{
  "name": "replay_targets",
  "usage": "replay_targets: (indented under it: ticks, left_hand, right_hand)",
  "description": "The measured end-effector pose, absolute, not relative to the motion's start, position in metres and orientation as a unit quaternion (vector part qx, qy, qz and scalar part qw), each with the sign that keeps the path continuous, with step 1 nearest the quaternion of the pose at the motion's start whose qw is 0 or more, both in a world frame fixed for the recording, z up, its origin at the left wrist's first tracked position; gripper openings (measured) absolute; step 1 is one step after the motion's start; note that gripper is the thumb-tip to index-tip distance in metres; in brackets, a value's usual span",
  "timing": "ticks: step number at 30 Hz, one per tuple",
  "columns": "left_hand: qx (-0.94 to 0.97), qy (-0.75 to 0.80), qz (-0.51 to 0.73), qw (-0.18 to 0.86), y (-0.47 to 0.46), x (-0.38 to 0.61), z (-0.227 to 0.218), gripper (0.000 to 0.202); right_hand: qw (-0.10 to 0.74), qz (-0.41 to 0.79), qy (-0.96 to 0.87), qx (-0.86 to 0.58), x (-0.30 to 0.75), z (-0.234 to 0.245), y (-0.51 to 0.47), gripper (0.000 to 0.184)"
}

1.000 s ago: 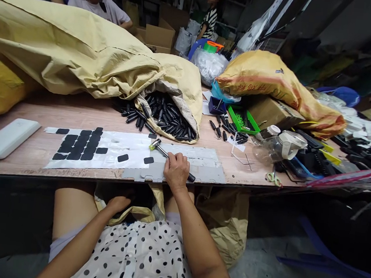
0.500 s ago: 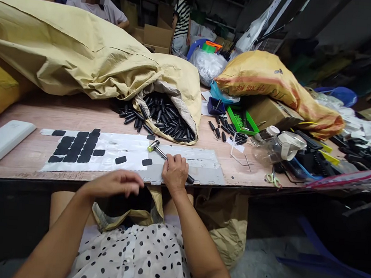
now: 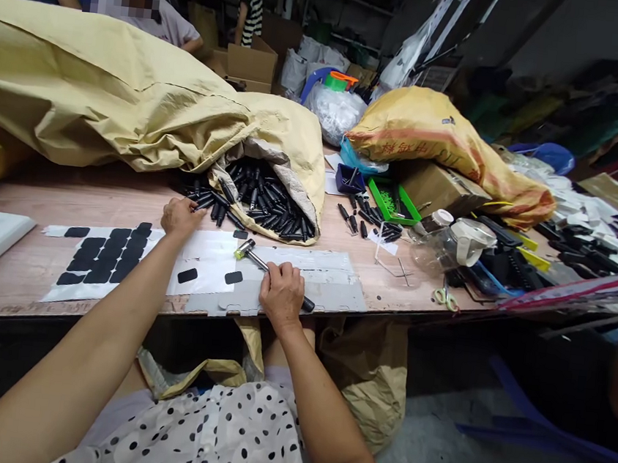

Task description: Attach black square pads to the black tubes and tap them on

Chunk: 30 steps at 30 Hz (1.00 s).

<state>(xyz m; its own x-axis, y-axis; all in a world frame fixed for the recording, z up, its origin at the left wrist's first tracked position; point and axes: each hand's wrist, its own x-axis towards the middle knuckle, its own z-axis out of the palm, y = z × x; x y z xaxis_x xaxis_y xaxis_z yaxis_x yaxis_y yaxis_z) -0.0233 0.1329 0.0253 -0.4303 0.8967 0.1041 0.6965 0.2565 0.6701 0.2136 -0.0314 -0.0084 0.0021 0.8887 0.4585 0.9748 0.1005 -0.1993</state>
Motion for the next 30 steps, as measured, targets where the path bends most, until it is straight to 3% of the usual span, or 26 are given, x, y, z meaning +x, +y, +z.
replay_targets:
  ticks: [7,14,22,30]
  left_hand:
    - [0.553,0.751,0.333,0.139,0.086,-0.043,0.038,0.012]
    - [0.732,0.561,0.276,0.269,0.013,-0.042,0.021,0.018]
    - [0.763,0.548,0.274,0.206,0.010,-0.032,0.003,0.017]
    - [0.738,0.570,0.272,0.236,0.011,-0.030,0.001,0.017]
  right_hand:
    - [0.245,-0.080,-0.697,-0.669,0.213,-0.008,-0.031,0.024]
    - [0.236,-0.081,-0.697,-0.672,0.214,-0.010,-0.028,0.022]
    - [0.227,-0.061,-0.701,-0.674,0.218,-0.006,-0.024,0.018]
    - [0.353,0.044,-0.721,-0.595,0.201,0.005,-0.051,0.027]
